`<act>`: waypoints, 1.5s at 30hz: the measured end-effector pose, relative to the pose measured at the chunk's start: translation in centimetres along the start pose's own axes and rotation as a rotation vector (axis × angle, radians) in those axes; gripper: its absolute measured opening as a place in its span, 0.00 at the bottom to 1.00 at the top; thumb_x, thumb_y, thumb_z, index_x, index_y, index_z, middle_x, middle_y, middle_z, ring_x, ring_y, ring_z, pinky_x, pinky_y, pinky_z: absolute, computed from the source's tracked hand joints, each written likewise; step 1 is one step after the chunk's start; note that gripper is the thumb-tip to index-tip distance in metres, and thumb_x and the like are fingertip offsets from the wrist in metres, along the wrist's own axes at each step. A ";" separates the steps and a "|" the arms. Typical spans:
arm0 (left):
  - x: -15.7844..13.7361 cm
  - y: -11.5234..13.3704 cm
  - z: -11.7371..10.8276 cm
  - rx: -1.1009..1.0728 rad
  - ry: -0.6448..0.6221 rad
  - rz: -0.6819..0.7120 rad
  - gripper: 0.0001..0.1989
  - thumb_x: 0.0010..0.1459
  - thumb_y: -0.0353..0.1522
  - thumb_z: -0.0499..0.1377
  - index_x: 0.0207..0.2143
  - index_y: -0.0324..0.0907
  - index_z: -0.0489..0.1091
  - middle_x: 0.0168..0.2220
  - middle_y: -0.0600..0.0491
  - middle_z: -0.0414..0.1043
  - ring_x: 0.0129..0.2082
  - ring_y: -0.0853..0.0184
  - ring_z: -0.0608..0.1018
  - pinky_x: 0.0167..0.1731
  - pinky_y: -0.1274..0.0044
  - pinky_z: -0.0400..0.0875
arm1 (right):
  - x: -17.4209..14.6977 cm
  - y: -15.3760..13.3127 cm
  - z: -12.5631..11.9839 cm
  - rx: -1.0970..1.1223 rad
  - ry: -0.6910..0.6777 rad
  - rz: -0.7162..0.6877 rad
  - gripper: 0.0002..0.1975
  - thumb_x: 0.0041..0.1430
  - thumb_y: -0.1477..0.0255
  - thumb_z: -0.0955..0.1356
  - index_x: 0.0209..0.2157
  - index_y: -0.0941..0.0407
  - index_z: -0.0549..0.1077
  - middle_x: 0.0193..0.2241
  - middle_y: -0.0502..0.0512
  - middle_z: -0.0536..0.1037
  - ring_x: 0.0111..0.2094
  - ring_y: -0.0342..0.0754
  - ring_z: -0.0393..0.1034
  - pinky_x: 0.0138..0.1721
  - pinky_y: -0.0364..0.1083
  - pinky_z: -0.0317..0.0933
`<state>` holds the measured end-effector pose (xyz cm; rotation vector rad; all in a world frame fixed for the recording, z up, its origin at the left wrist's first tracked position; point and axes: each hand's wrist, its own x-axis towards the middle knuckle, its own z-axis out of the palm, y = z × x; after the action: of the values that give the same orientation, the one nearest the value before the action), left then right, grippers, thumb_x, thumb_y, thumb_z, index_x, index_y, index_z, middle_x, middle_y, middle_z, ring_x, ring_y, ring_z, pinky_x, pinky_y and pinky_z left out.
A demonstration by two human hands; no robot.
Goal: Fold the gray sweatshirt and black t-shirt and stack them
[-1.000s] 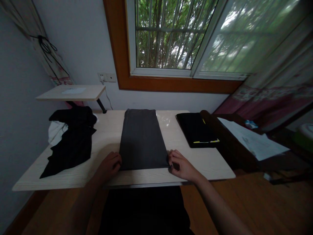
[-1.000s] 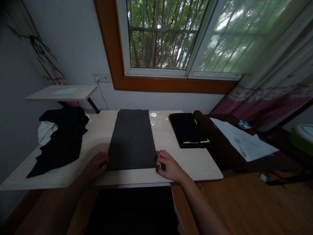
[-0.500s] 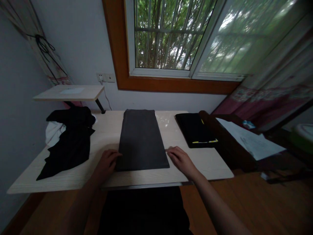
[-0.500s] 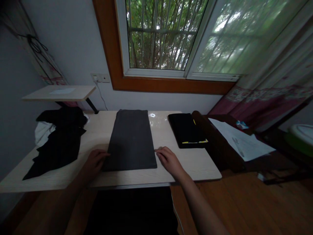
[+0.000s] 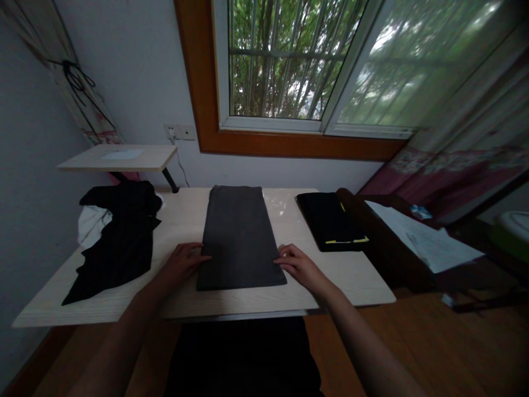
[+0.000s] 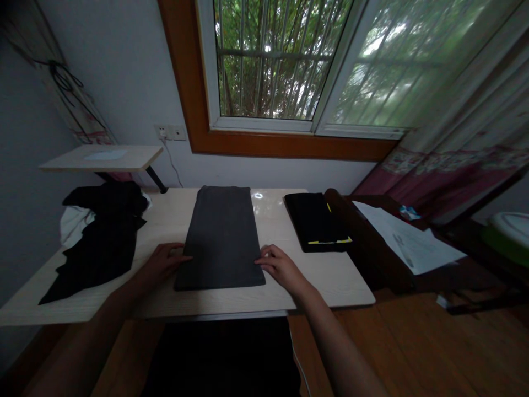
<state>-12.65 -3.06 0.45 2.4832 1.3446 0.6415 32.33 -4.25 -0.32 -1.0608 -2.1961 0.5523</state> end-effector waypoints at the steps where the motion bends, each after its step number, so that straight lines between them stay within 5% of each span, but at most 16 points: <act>1: 0.2 0.1 -0.2 0.000 -0.007 0.017 0.17 0.64 0.32 0.58 0.51 0.61 0.77 0.60 0.52 0.67 0.58 0.55 0.67 0.58 0.58 0.67 | 0.0 0.1 0.0 0.014 -0.002 0.000 0.11 0.68 0.66 0.67 0.45 0.47 0.82 0.44 0.58 0.72 0.48 0.51 0.71 0.48 0.51 0.70; 5: 0.3 0.1 -0.2 0.020 0.004 0.098 0.17 0.65 0.29 0.56 0.50 0.57 0.78 0.61 0.53 0.69 0.60 0.57 0.67 0.60 0.59 0.65 | -0.1 0.1 0.1 0.022 0.018 0.030 0.10 0.68 0.65 0.67 0.41 0.49 0.82 0.47 0.59 0.73 0.45 0.52 0.71 0.47 0.52 0.70; 9: 0.2 -0.1 0.2 -0.035 0.015 0.157 0.14 0.66 0.28 0.55 0.47 0.51 0.78 0.56 0.51 0.76 0.66 0.58 0.64 0.63 0.58 0.63 | -0.1 -0.5 -0.4 0.078 0.022 0.046 0.12 0.69 0.63 0.66 0.39 0.49 0.82 0.52 0.60 0.75 0.52 0.55 0.69 0.56 0.58 0.65; 17: -0.8 1.4 -2.3 -0.257 -0.114 0.076 0.17 0.68 0.31 0.49 0.48 0.46 0.77 0.54 0.49 0.77 0.58 0.61 0.75 0.64 0.60 0.62 | -0.1 -1.7 -2.6 0.511 -0.166 0.137 0.14 0.62 0.55 0.71 0.37 0.52 0.81 0.41 0.59 0.82 0.65 0.57 0.59 0.65 0.63 0.51; 21: -1.3 3.6 -5.6 -0.421 -0.280 -0.037 0.16 0.66 0.40 0.54 0.47 0.43 0.78 0.47 0.47 0.81 0.48 0.60 0.80 0.53 0.68 0.72 | -0.5 -2.6 -4.4 0.756 -0.375 0.321 0.15 0.58 0.57 0.75 0.36 0.55 0.80 0.38 0.56 0.81 0.47 0.52 0.74 0.52 0.55 0.64; 24: -1.4 5.7 -8.0 -0.585 -0.489 -0.111 0.15 0.64 0.40 0.57 0.44 0.44 0.79 0.42 0.50 0.82 0.43 0.62 0.81 0.46 0.73 0.74 | -0.7 -3.6 -5.5 0.912 -0.525 0.397 0.16 0.55 0.59 0.76 0.35 0.58 0.79 0.32 0.53 0.79 0.33 0.45 0.72 0.39 0.46 0.66; 27: -0.9 6.6 -8.9 -0.791 -0.623 -0.141 0.12 0.62 0.39 0.61 0.40 0.44 0.80 0.39 0.51 0.82 0.38 0.62 0.81 0.43 0.73 0.75 | -0.2 -4.7 -5.6 1.061 -0.459 0.391 0.18 0.50 0.59 0.79 0.31 0.59 0.76 0.27 0.51 0.76 0.28 0.43 0.68 0.33 0.42 0.62; 31: 0.6 5.1 -7.3 -0.975 -0.252 -0.322 0.16 0.52 0.41 0.69 0.40 0.42 0.80 0.42 0.49 0.81 0.44 0.58 0.79 0.47 0.71 0.73 | 2.4 -5.8 -4.6 1.134 -0.002 0.444 0.19 0.47 0.59 0.79 0.34 0.56 0.75 0.30 0.51 0.76 0.30 0.45 0.69 0.34 0.44 0.62; 35: 3.3 3.4 -4.6 -1.081 0.130 -0.557 0.22 0.56 0.45 0.65 0.48 0.41 0.75 0.47 0.48 0.79 0.46 0.60 0.78 0.46 0.72 0.72 | 5.8 -5.5 -2.9 1.052 0.333 0.573 0.17 0.53 0.58 0.76 0.38 0.52 0.72 0.35 0.51 0.78 0.36 0.47 0.72 0.38 0.45 0.64; 40: 5.0 1.7 -1.6 -1.029 0.128 -0.718 0.36 0.61 0.53 0.57 0.64 0.44 0.58 0.48 0.46 0.77 0.44 0.61 0.80 0.42 0.71 0.74 | 6.2 -3.5 -0.2 0.985 0.277 0.729 0.32 0.53 0.54 0.74 0.56 0.46 0.63 0.39 0.51 0.77 0.35 0.47 0.73 0.36 0.46 0.65; 45: 4.3 0.9 -0.6 -0.815 0.060 -0.671 0.52 0.50 0.46 0.69 0.69 0.44 0.46 0.49 0.42 0.77 0.46 0.55 0.81 0.46 0.65 0.75 | 4.4 -2.1 0.9 0.758 0.046 0.627 0.40 0.52 0.57 0.76 0.62 0.50 0.60 0.30 0.45 0.72 0.26 0.42 0.64 0.28 0.42 0.57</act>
<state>-10.25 0.07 2.49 1.2933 1.4262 0.8591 28.46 -2.05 1.86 -1.2659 -1.3545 1.4656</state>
